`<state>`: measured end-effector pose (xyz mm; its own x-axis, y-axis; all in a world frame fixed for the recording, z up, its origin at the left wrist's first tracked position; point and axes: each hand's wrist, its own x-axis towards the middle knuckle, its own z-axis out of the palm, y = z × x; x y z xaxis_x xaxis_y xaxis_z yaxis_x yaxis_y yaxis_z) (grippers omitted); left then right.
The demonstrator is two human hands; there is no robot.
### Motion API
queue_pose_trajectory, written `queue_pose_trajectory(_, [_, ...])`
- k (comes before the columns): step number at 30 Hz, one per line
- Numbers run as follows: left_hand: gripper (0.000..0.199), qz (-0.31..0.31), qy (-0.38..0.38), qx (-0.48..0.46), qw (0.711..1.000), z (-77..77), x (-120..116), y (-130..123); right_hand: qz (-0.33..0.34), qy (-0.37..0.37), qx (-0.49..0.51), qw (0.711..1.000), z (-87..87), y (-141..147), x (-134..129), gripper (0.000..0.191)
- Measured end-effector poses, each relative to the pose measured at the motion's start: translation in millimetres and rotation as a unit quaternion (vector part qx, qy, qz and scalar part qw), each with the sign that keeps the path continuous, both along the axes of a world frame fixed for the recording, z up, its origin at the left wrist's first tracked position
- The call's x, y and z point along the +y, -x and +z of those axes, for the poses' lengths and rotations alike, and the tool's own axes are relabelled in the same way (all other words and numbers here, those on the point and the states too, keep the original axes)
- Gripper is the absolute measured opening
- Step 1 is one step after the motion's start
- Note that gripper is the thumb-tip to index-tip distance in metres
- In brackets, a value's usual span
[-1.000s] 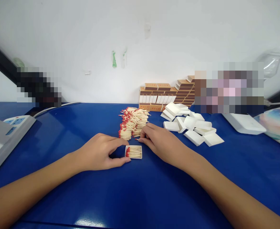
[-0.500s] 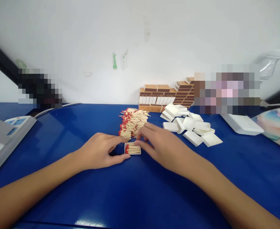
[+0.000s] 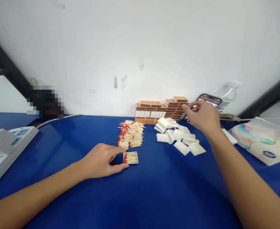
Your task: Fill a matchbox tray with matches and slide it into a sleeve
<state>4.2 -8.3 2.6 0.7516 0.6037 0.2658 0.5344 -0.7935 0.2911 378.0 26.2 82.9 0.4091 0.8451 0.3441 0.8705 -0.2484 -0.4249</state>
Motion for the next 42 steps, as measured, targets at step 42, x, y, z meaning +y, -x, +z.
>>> queue_pose_trajectory(42, [0.033, 0.077, -0.189, -0.219, 0.954, -2.6, 6.4, -1.5, 0.264, -0.092, 0.421, 0.863, -76.1, 140.8, -60.2, 0.038])
